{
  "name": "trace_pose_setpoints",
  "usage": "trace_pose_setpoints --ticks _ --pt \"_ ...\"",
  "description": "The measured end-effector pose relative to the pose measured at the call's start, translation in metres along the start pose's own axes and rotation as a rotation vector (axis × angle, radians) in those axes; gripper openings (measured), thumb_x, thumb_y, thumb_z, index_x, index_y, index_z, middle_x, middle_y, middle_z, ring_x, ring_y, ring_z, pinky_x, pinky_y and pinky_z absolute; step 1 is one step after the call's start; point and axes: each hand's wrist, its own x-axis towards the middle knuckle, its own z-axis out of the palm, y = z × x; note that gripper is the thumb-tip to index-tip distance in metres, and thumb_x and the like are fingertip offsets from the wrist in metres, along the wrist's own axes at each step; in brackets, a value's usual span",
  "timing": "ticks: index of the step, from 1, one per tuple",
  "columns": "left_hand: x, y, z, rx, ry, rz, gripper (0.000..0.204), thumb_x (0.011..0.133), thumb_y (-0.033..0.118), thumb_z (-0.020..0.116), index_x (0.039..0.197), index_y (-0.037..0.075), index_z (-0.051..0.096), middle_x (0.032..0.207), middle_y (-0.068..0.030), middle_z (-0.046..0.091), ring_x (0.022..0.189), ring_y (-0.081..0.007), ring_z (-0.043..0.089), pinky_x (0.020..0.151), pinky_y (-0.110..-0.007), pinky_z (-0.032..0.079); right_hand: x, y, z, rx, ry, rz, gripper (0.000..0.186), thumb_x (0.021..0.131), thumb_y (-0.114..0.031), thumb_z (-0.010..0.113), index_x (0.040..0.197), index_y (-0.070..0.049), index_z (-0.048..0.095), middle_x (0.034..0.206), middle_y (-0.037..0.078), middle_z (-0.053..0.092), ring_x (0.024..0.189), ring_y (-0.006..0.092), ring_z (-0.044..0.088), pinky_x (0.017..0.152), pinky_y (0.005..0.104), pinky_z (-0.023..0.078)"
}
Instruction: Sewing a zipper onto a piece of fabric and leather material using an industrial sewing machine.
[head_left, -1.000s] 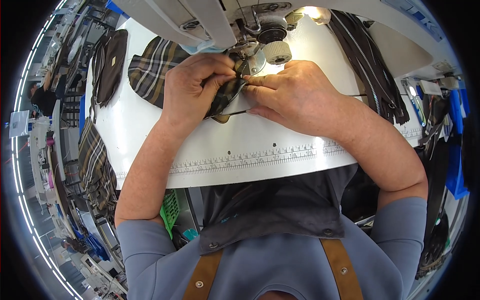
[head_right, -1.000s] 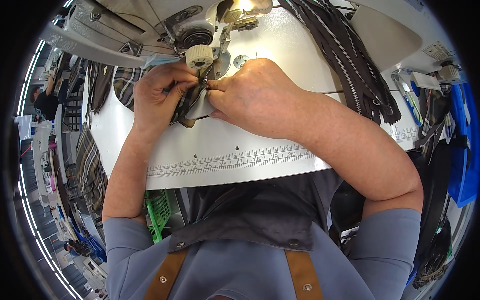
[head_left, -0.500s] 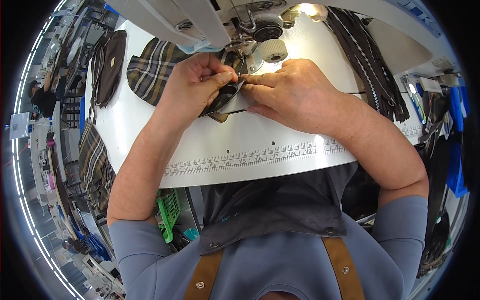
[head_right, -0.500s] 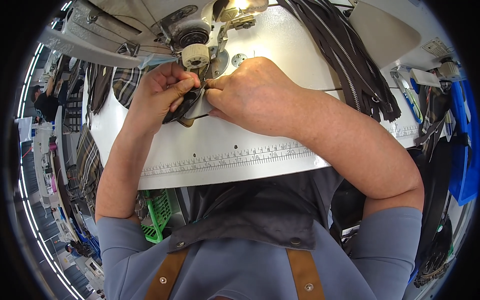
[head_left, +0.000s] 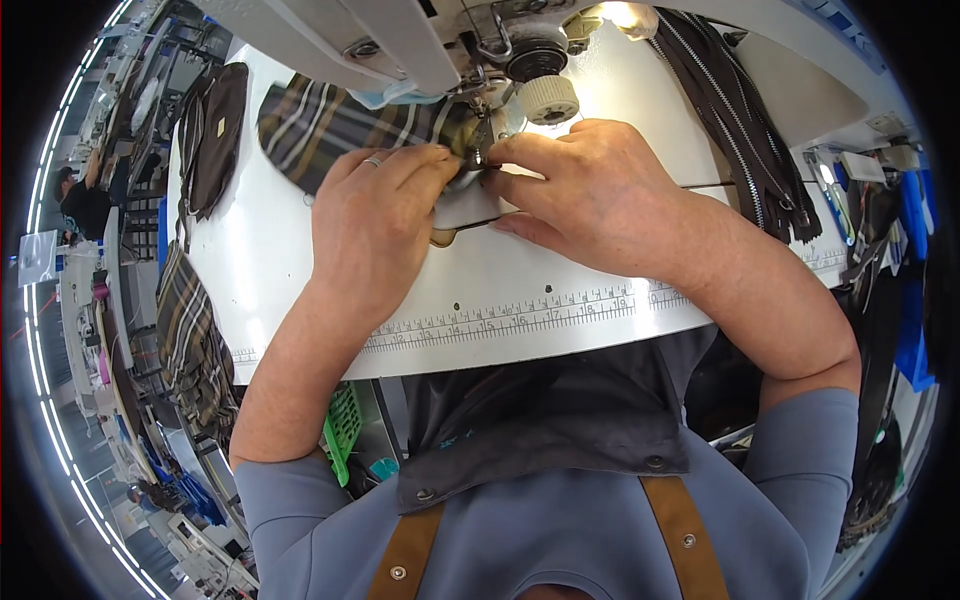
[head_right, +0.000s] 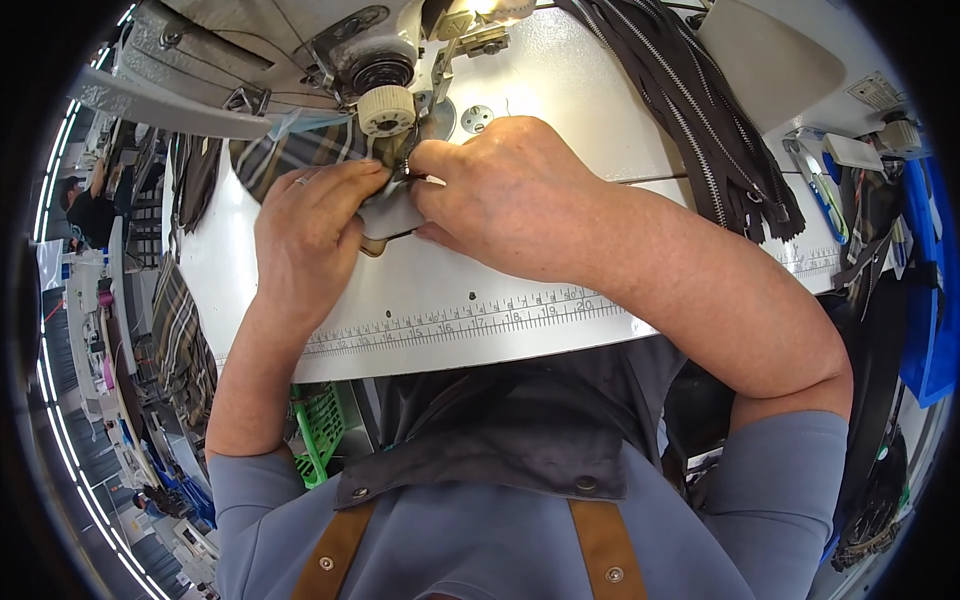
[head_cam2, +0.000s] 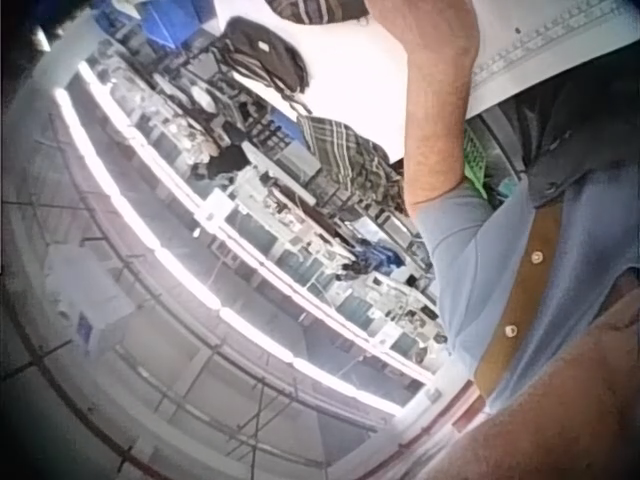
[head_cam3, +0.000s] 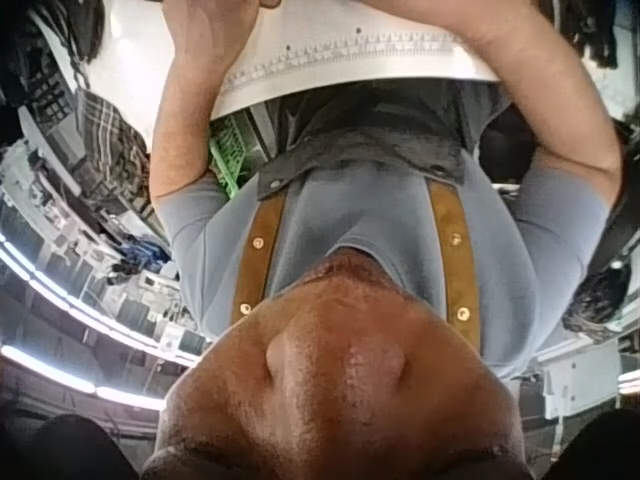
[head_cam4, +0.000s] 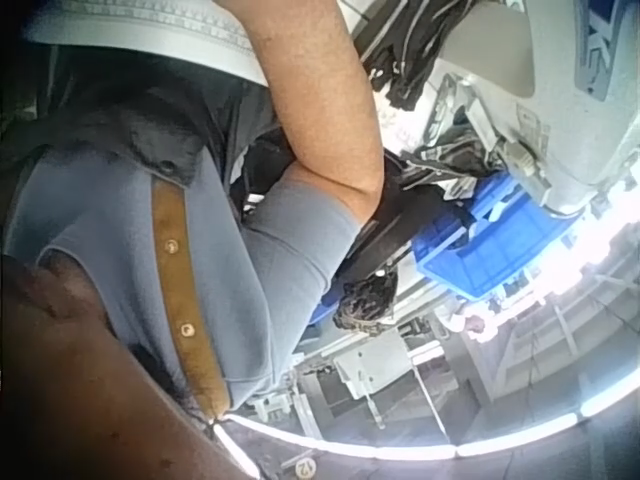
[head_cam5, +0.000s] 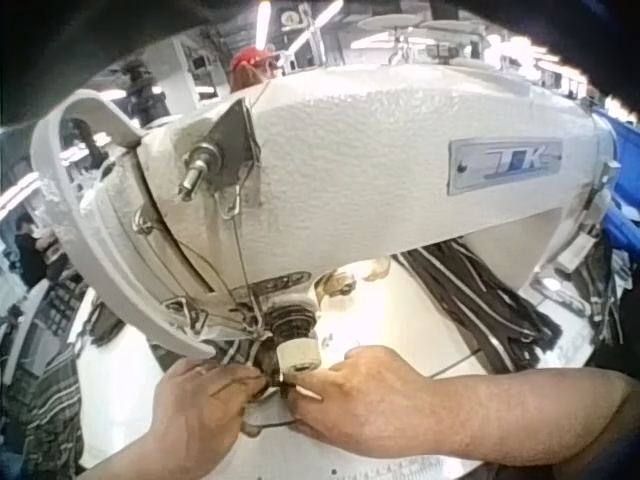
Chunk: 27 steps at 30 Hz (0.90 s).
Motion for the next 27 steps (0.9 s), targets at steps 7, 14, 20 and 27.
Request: trace_pose_setpoints --ticks 7,14,20,27 --pt "0.022 -0.002 0.02 -0.082 0.248 -0.057 0.023 0.076 0.0 0.068 0.098 0.006 0.069 0.087 -0.0085 0.069 0.076 -0.03 0.067 0.068 -0.04 0.054 -0.001 -0.001 0.0 -0.028 -0.024 0.014 0.031 0.077 -0.025 0.083 0.1 -0.006 0.074 0.11 0.005 0.073 0.07 0.0216 0.071 0.059 0.0359 0.056" --pt "0.018 -0.005 0.024 -0.225 0.137 -0.052 0.031 0.073 -0.005 0.072 0.102 0.005 0.072 0.093 -0.0084 0.068 0.077 -0.0267 0.07 0.065 -0.035 0.056 -0.002 -0.003 0.005 -0.032 0.069 -0.02 0.024 0.08 -0.028 0.077 0.08 -0.005 0.069 0.083 0.004 0.068 0.063 0.0223 0.069 0.055 0.036 0.056" --pt "0.021 -0.002 0.023 -0.268 0.088 0.01 0.03 0.073 -0.009 0.071 0.101 0.002 0.07 0.099 -0.0092 0.066 0.078 -0.028 0.07 0.067 -0.037 0.057 -0.002 -0.004 0.006 -0.027 0.073 -0.027 0.021 0.078 -0.026 0.076 0.076 -0.007 0.068 0.078 0.004 0.064 0.061 0.0216 0.067 0.053 0.0359 0.055" --pt "0.02 0.001 0.018 -0.268 -0.001 -0.054 0.028 0.074 -0.008 0.071 0.1 0.0 0.07 0.1 -0.0111 0.067 0.08 -0.0295 0.07 0.068 -0.038 0.058 -0.003 -0.004 0.005 -0.043 0.052 -0.036 0.014 0.075 -0.02 0.074 0.076 -0.006 0.068 0.074 0.005 0.063 0.058 0.02 0.066 0.052 0.0345 0.055"
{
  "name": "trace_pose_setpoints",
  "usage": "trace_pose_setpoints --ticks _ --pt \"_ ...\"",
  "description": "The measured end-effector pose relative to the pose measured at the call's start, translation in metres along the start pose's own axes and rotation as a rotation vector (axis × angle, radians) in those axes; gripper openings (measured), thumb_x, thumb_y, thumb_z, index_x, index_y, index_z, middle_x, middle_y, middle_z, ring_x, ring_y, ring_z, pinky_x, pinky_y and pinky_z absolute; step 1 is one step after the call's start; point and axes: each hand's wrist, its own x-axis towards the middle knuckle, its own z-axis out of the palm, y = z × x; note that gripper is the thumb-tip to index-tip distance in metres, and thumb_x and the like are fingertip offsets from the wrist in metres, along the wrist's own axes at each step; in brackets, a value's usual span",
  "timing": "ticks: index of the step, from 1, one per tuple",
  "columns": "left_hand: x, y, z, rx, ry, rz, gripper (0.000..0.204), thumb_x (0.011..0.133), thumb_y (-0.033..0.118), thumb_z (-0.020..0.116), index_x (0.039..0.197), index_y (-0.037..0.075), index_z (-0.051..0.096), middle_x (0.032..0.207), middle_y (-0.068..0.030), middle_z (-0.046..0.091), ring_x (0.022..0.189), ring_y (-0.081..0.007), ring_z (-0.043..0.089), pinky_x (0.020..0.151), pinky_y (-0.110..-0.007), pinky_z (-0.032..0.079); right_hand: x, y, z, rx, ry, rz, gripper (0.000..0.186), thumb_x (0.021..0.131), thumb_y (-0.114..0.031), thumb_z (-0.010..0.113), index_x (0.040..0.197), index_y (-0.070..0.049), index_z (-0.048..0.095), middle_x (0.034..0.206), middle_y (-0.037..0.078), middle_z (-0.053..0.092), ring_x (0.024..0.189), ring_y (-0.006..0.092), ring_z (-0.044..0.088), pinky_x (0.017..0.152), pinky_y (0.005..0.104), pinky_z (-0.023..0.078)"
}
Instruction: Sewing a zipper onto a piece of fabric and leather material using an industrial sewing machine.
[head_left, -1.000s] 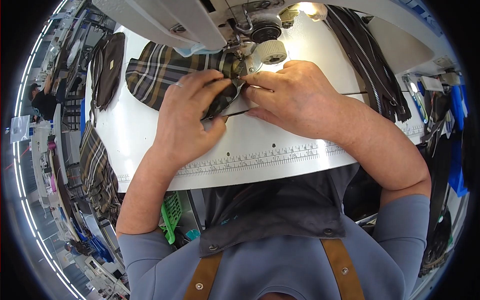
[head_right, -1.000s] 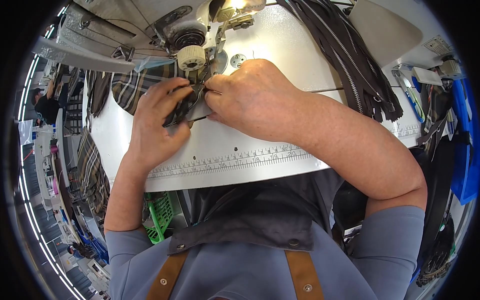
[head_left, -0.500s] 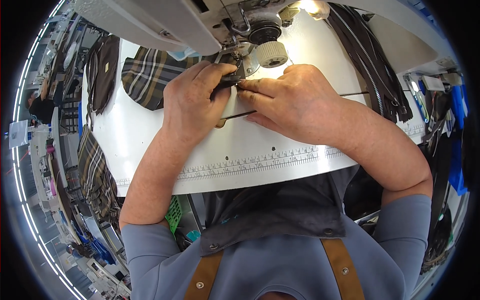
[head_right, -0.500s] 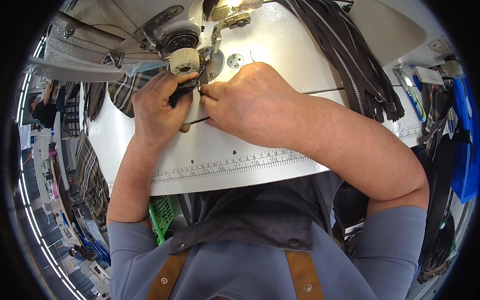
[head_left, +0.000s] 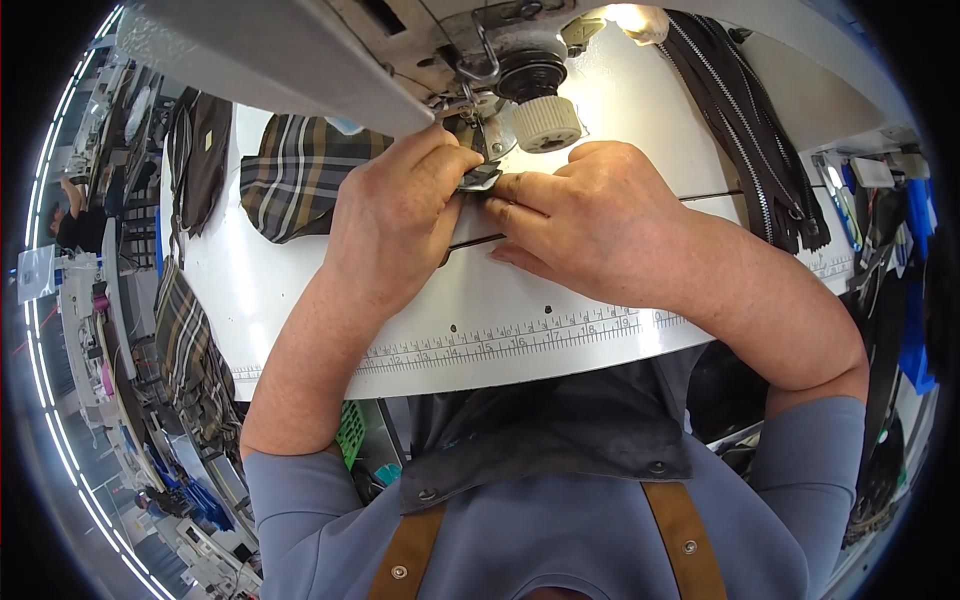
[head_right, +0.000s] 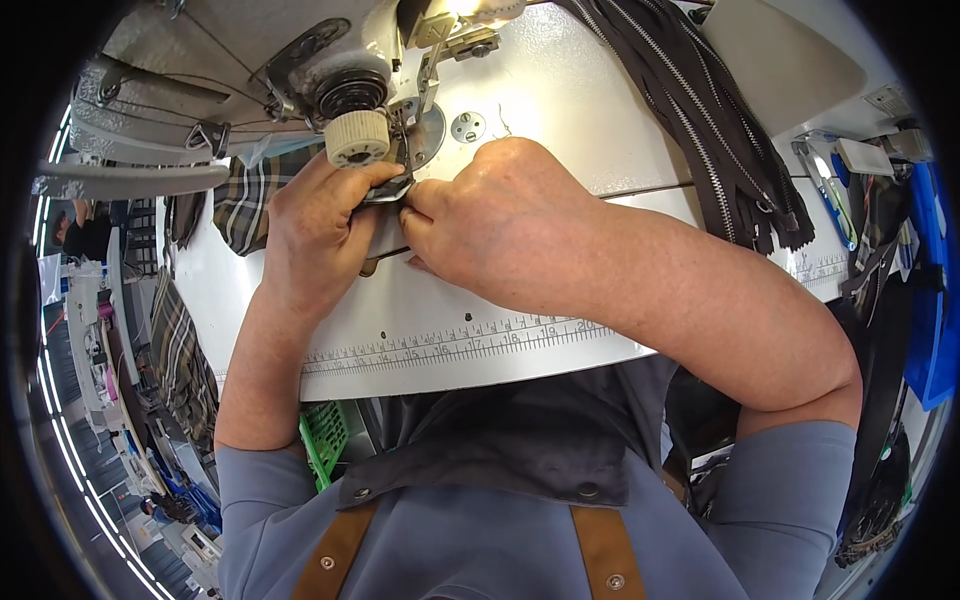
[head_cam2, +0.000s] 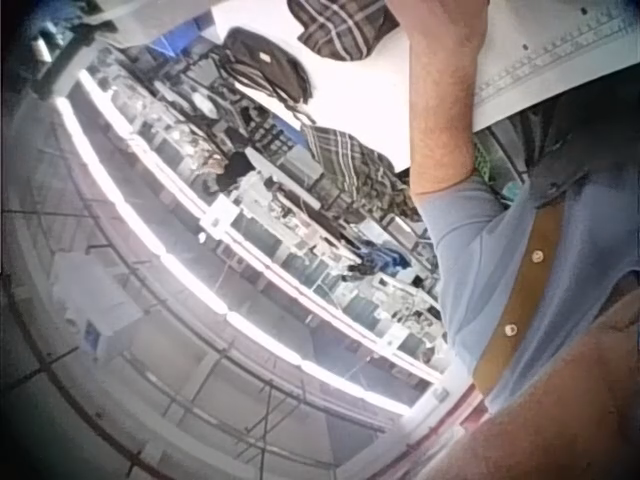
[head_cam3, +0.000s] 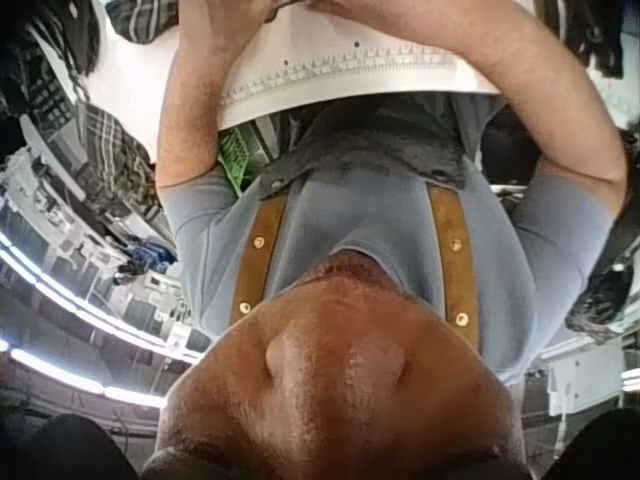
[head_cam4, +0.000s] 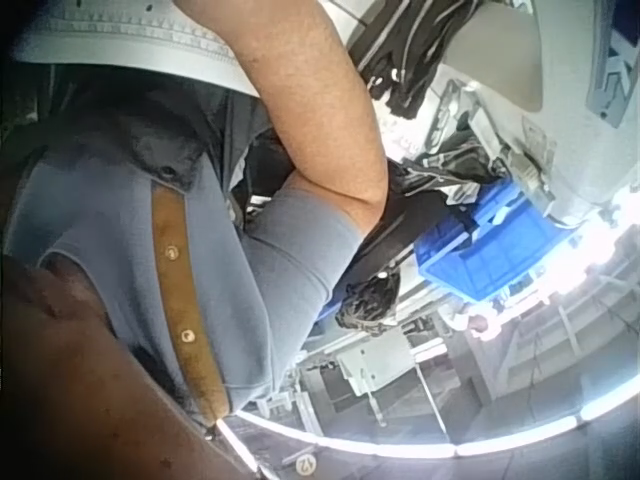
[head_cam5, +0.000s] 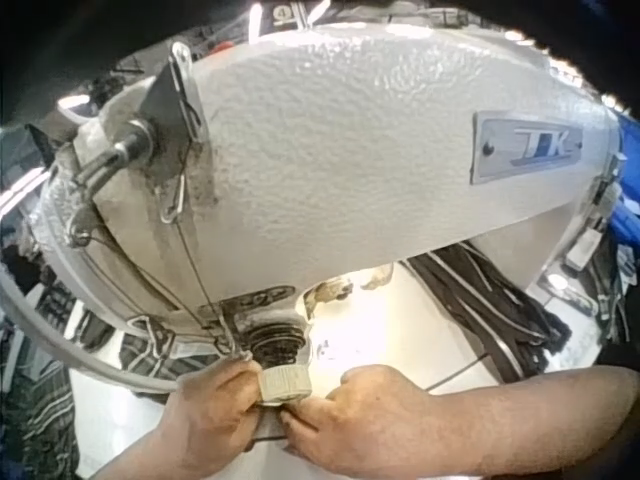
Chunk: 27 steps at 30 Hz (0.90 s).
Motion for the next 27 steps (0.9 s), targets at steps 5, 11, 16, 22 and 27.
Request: trace_pose_setpoints --ticks 5,11,16,22,27 --pt "0.0 -0.004 -0.001 -0.035 0.038 0.027 0.031 0.073 -0.007 0.073 0.103 0.001 0.071 0.1 -0.0113 0.068 0.083 -0.029 0.071 0.069 -0.037 0.058 -0.001 0.0 0.002 -0.01 0.028 0.006 0.012 0.075 -0.017 0.073 0.079 -0.006 0.07 0.072 0.005 0.062 0.056 0.0202 0.066 0.05 0.0342 0.054" --pt "-0.003 -0.003 0.005 -0.034 0.057 0.022 0.03 0.074 -0.007 0.073 0.104 0.0 0.072 0.101 -0.0117 0.068 0.084 -0.0293 0.071 0.069 -0.037 0.059 -0.001 0.0 0.001 0.006 0.024 0.007 0.011 0.076 -0.017 0.073 0.079 -0.007 0.07 0.072 0.005 0.062 0.056 0.0198 0.066 0.05 0.0345 0.053" --pt "-0.003 -0.003 0.007 -0.035 0.064 0.018 0.029 0.075 -0.008 0.071 0.104 -0.001 0.071 0.101 -0.0118 0.068 0.083 -0.03 0.071 0.069 -0.037 0.058 0.001 0.0 0.001 0.013 0.033 0.026 0.014 0.076 -0.02 0.074 0.076 -0.007 0.068 0.071 0.004 0.061 0.056 0.0203 0.065 0.052 0.0352 0.054" --pt "0.004 -0.009 0.014 -0.104 0.142 0.015 0.028 0.077 -0.008 0.068 0.105 -0.001 0.072 0.099 -0.0135 0.069 0.082 -0.0311 0.07 0.071 -0.038 0.057 0.004 0.002 -0.001 0.011 0.009 0.081 0.025 0.079 -0.028 0.077 0.076 -0.006 0.065 0.075 0.005 0.063 0.059 0.0216 0.067 0.054 0.0359 0.055" --pt "0.006 -0.012 0.015 -0.211 0.154 -0.135 0.016 0.085 -0.002 0.072 0.1 -0.003 0.073 0.086 -0.0135 0.071 0.074 -0.0228 0.07 0.067 -0.033 0.055 0.004 0.001 -0.001 -0.019 0.016 0.082 0.033 0.081 -0.035 0.079 0.084 -0.004 0.068 0.088 0.005 0.067 0.065 0.0212 0.07 0.056 0.0362 0.056"
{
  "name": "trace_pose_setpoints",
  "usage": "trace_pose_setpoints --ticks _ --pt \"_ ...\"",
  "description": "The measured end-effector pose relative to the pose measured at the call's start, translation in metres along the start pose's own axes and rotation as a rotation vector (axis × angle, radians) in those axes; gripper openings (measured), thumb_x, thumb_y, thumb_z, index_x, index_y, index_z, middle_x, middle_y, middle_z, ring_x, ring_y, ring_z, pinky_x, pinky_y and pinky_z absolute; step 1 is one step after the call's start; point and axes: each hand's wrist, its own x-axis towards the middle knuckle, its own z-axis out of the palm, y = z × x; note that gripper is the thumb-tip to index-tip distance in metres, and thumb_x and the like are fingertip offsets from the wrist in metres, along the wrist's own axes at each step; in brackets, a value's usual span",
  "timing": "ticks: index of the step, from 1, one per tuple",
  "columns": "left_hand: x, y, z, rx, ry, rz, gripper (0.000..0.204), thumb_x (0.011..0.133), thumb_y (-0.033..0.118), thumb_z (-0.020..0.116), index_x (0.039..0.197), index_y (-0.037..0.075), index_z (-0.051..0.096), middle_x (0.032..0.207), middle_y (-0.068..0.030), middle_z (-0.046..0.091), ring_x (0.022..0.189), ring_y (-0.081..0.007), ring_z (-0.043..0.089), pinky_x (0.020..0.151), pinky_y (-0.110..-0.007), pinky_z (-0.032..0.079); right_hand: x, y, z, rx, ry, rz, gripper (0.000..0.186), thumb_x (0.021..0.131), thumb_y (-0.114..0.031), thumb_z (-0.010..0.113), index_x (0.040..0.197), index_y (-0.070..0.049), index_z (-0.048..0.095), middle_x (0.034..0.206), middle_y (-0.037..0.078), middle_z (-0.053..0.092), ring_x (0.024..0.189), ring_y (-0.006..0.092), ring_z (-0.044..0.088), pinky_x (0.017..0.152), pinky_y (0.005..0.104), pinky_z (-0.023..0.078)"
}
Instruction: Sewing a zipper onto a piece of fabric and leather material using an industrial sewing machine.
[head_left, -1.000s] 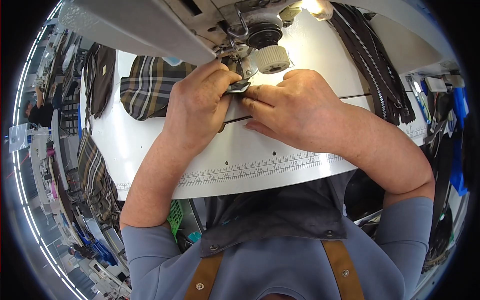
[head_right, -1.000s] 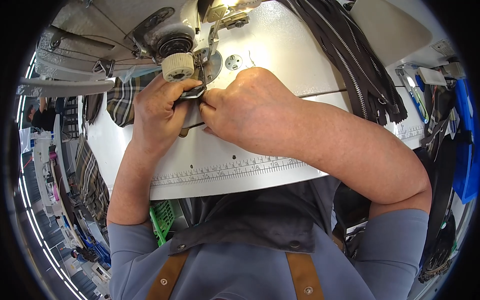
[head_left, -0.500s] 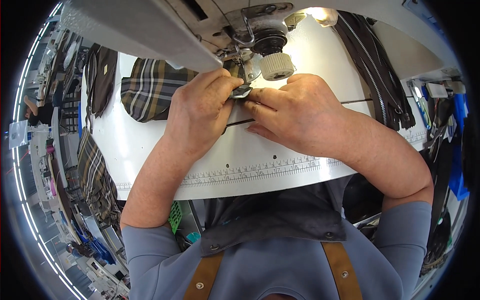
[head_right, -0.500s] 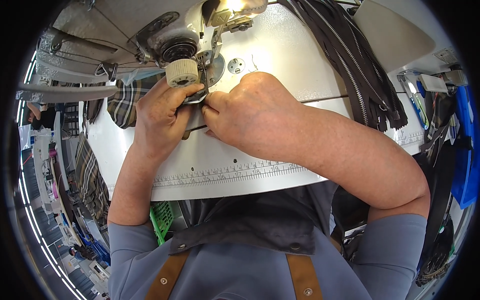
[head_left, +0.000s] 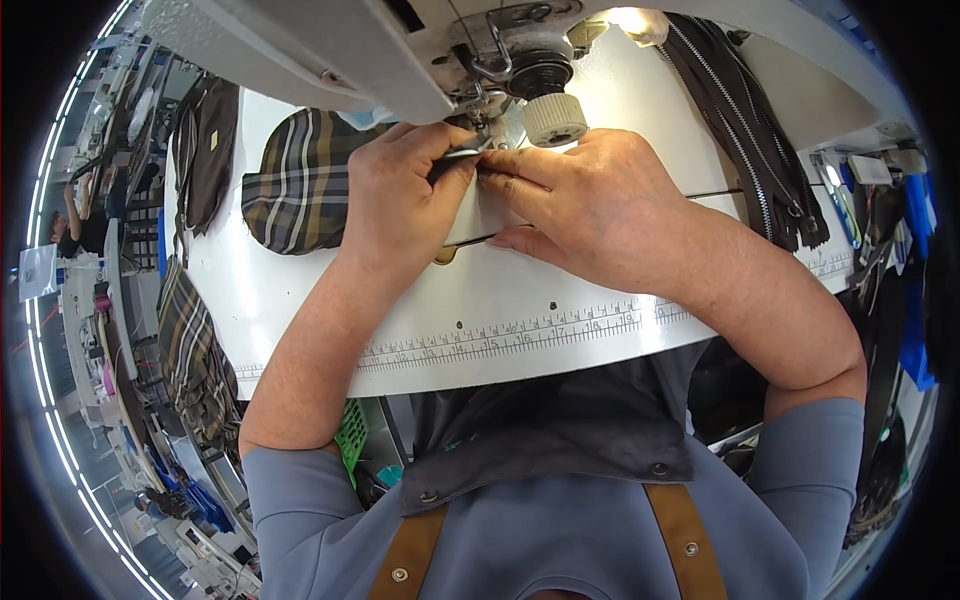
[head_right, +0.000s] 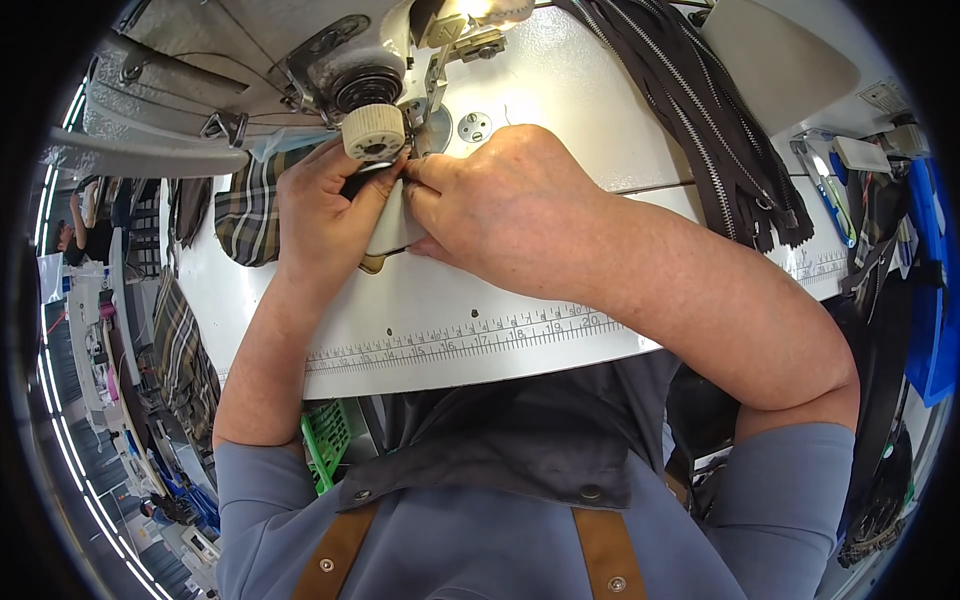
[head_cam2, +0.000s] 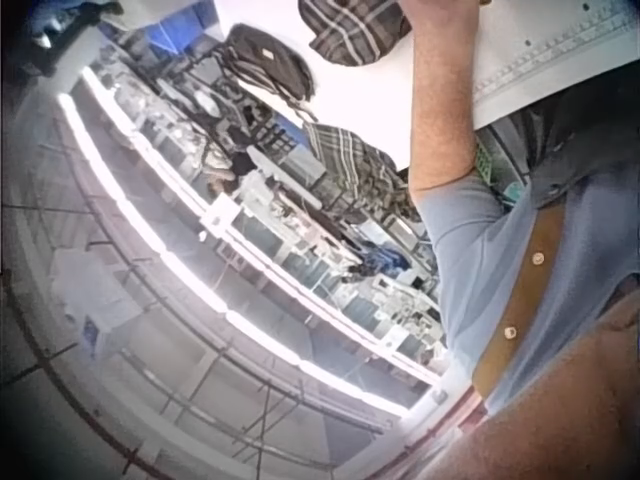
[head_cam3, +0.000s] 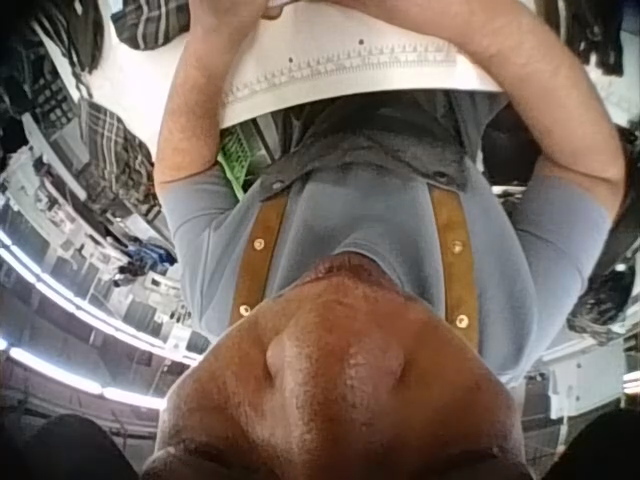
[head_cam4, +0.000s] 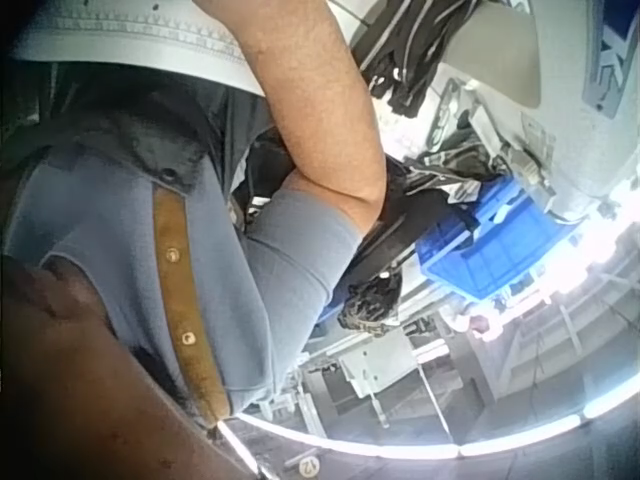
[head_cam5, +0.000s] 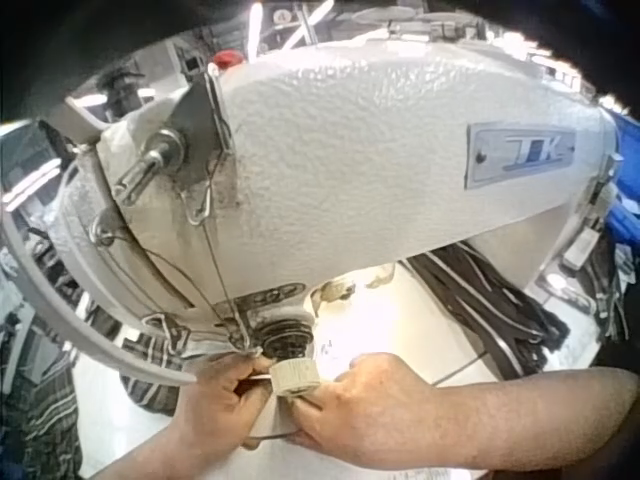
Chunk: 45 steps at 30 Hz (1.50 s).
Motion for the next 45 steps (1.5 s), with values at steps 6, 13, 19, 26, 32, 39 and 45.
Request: trace_pose_setpoints --ticks 6,13,19,26,32,39,45 --pt "0.004 -0.004 -0.012 -0.267 -0.072 -0.363 0.019 0.094 0.015 0.076 0.102 -0.002 0.076 0.081 -0.0059 0.075 0.071 -0.0068 0.061 0.065 -0.027 0.051 -0.003 -0.001 0.0 0.023 -0.002 -0.009 0.037 0.078 -0.036 0.081 0.087 -0.002 0.07 0.088 0.006 0.066 0.065 0.0221 0.069 0.059 0.0362 0.057" --pt "0.007 -0.005 -0.02 -0.469 -0.196 -0.509 0.026 0.098 0.018 0.073 0.114 -0.003 0.074 0.098 -0.0033 0.075 0.085 -0.0053 0.064 0.076 -0.022 0.052 -0.004 -0.002 0.001 0.024 0.019 -0.038 0.036 0.077 -0.036 0.081 0.085 -0.003 0.069 0.085 0.005 0.064 0.063 0.022 0.068 0.057 0.0362 0.056" --pt "0.01 -0.003 -0.019 -0.472 -0.214 -0.463 0.024 0.098 0.016 0.072 0.112 -0.003 0.073 0.096 -0.0041 0.075 0.084 -0.0068 0.064 0.076 -0.024 0.052 -0.004 -0.002 0.002 0.023 0.015 -0.04 0.036 0.078 -0.036 0.081 0.085 -0.003 0.068 0.086 0.006 0.065 0.063 0.0218 0.068 0.056 0.0355 0.056" --pt "0.009 0.003 -0.02 -0.271 -0.231 -0.335 0.018 0.097 0.009 0.07 0.108 -0.004 0.073 0.095 -0.0064 0.076 0.082 -0.0073 0.063 0.073 -0.026 0.052 -0.003 -0.002 0.001 0.019 0.003 -0.046 0.036 0.078 -0.036 0.081 0.085 -0.003 0.068 0.086 0.006 0.065 0.063 0.0218 0.068 0.056 0.0351 0.056" --pt "0.006 0.011 -0.014 0.016 -0.156 0.025 0.014 0.087 -0.001 0.068 0.1 -0.004 0.071 0.085 -0.0132 0.069 0.074 -0.0244 0.068 0.065 -0.034 0.053 -0.004 -0.002 0.002 0.002 -0.022 -0.052 0.033 0.079 -0.035 0.079 0.079 -0.005 0.066 0.079 0.006 0.063 0.06 0.0215 0.067 0.055 0.0355 0.054" --pt "-0.016 0.03 -0.008 0.298 -0.2 0.075 0.035 0.076 -0.008 0.07 0.109 0.0 0.071 0.098 -0.0115 0.068 0.083 -0.0324 0.069 0.072 -0.041 0.056 -0.002 0.004 -0.007 0.039 0.023 -0.136 0.022 0.075 -0.024 0.076 0.068 -0.01 0.06 0.071 0.002 0.061 0.058 0.018 0.065 0.053 0.0355 0.051" --pt "-0.016 0.027 -0.009 0.435 -0.121 0.169 0.042 0.066 -0.008 0.071 0.106 0.004 0.074 0.099 -0.0087 0.068 0.086 -0.03 0.07 0.075 -0.04 0.057 0.004 0.01 -0.011 -0.08 0.139 0.042 0.012 0.078 -0.013 0.07 0.074 -0.01 0.06 0.07 0.003 0.06 0.059 0.0212 0.065 0.053 0.036 0.051"
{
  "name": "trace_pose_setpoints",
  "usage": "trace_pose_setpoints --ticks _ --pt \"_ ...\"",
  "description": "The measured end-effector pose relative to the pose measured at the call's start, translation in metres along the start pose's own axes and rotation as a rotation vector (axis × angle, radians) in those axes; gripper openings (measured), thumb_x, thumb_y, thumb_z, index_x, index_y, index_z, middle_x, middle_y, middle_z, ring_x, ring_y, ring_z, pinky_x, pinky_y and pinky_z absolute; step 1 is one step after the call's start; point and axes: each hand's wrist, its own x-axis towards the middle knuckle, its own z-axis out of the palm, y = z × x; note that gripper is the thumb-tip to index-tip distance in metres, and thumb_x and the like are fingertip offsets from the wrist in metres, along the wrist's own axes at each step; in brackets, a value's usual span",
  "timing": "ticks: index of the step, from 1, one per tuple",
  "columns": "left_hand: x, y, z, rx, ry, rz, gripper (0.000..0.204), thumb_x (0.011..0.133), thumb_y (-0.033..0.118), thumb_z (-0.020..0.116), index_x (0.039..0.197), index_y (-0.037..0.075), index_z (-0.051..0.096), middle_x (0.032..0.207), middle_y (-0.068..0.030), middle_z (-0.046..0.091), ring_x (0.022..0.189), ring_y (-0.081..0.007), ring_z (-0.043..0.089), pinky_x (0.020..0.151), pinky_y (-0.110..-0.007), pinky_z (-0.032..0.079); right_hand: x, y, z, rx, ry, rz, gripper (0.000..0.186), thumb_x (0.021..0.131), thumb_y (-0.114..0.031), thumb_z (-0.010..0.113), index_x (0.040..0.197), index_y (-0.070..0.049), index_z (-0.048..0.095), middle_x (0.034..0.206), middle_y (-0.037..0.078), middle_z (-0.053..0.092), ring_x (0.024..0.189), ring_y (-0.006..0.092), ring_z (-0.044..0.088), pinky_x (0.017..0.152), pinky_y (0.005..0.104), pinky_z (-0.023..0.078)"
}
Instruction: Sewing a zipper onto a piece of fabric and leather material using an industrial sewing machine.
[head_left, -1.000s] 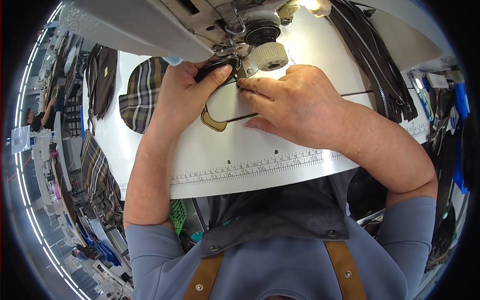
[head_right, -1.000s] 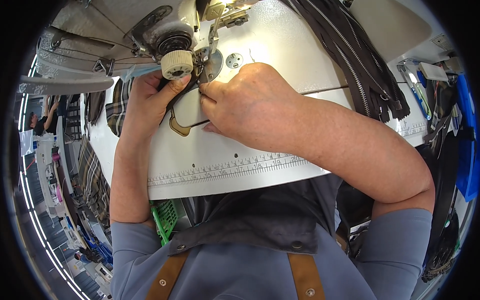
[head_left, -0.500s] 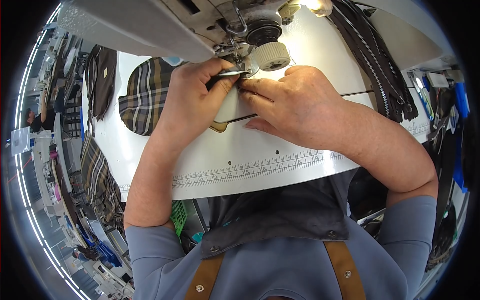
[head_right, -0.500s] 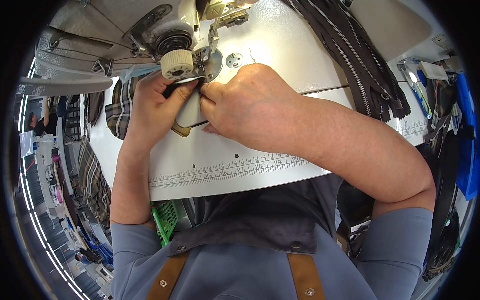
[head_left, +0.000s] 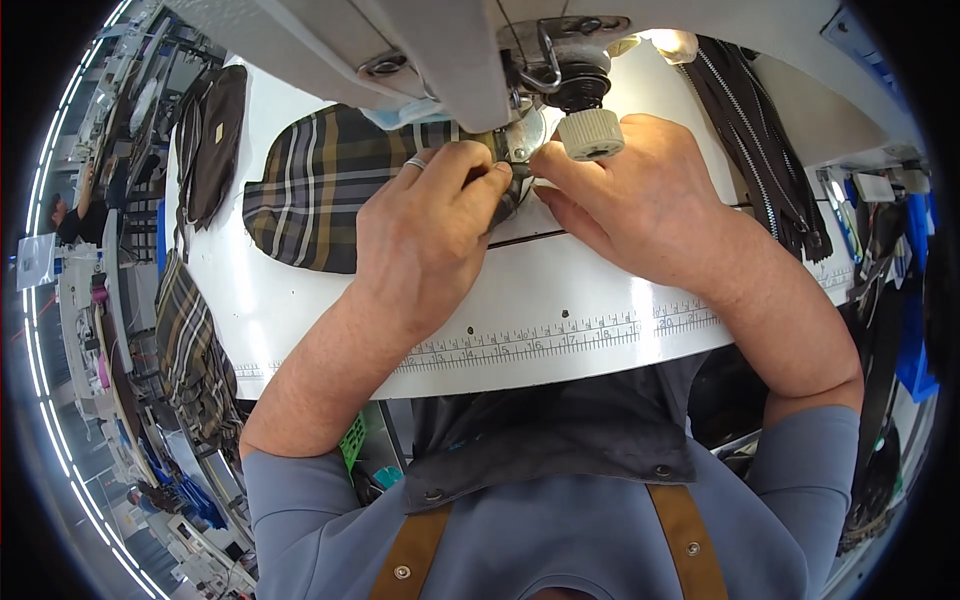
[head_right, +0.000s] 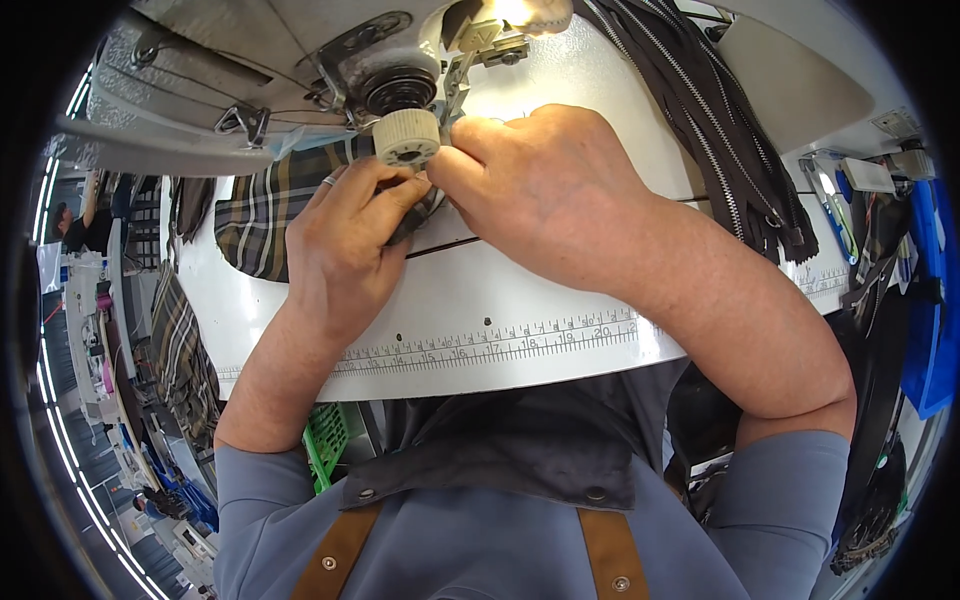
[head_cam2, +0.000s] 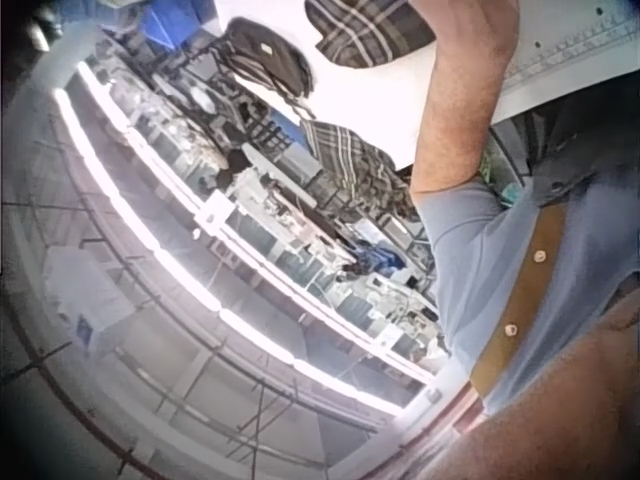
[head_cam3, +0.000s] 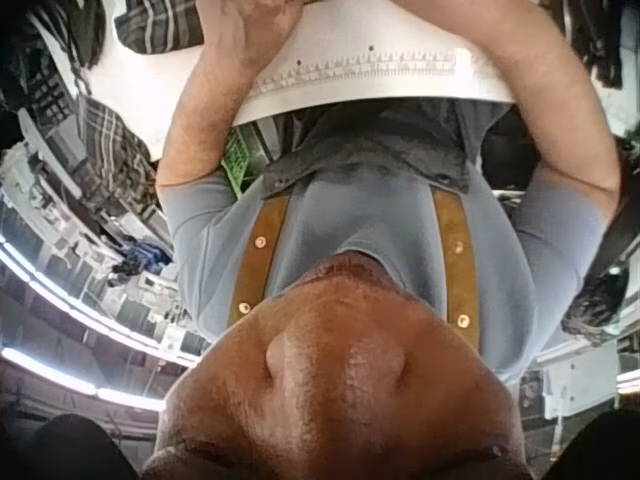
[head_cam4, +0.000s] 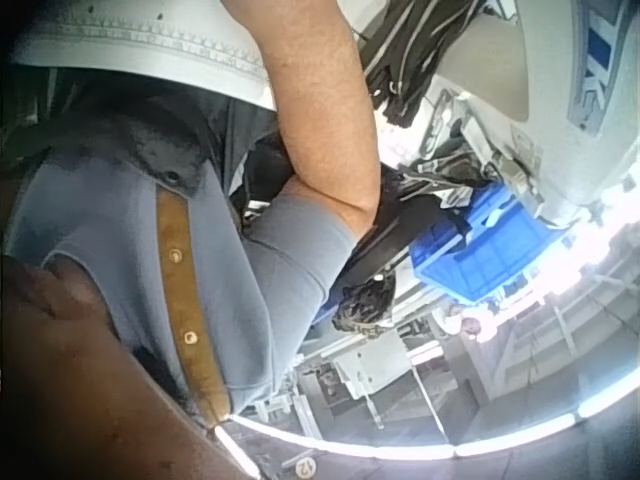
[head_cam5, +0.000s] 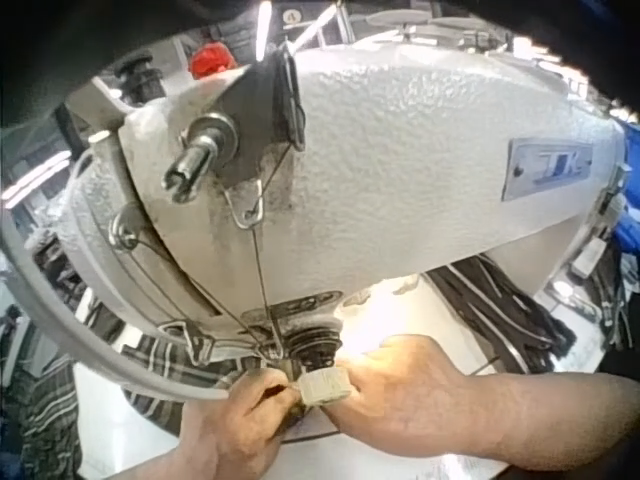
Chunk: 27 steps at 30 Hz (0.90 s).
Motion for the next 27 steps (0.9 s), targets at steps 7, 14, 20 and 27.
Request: trace_pose_setpoints --ticks 7,14,20,27 --pt "0.004 -0.023 -0.001 -0.545 0.023 -0.23 0.023 0.082 -0.003 0.074 0.105 -0.003 0.074 0.097 -0.0099 0.072 0.083 -0.0218 0.069 0.073 -0.031 0.053 -0.002 -0.004 0.003 0.052 -0.064 -0.033 0.02 0.078 -0.021 0.077 0.082 -0.01 0.061 0.075 0.003 0.059 0.063 0.021 0.067 0.054 0.0354 0.052" --pt "0.005 -0.028 -0.004 -0.685 -0.119 -0.407 0.017 0.096 0.006 0.07 0.109 -0.003 0.073 0.097 -0.0121 0.074 0.082 -0.0157 0.066 0.076 -0.029 0.052 -0.004 -0.01 0.006 0.052 -0.179 0.0 0.028 0.081 -0.032 0.079 0.089 -0.009 0.066 0.081 0.002 0.064 0.07 0.0205 0.071 0.058 0.0369 0.055" --pt "0.006 -0.027 -0.009 -0.524 -0.147 -0.225 0.028 0.085 -0.003 0.068 0.113 -0.002 0.072 0.098 -0.0163 0.074 0.087 -0.029 0.072 0.077 -0.034 0.055 -0.006 -0.01 0.003 0.048 -0.265 -0.031 0.035 0.085 -0.039 0.077 0.086 -0.006 0.066 0.068 0.004 0.067 0.061 0.0218 0.07 0.057 0.037 0.054" --pt "-0.001 -0.008 -0.007 -0.075 -0.125 0.085 0.043 0.08 -0.007 0.063 0.121 0.005 0.07 0.08 -0.0073 0.059 0.069 -0.0269 0.064 0.059 -0.041 0.051 -0.006 -0.009 0.0 0.048 -0.312 -0.076 0.033 0.082 -0.036 0.079 0.088 -0.006 0.067 0.065 0.002 0.062 0.057 0.0208 0.066 0.053 0.036 0.051"
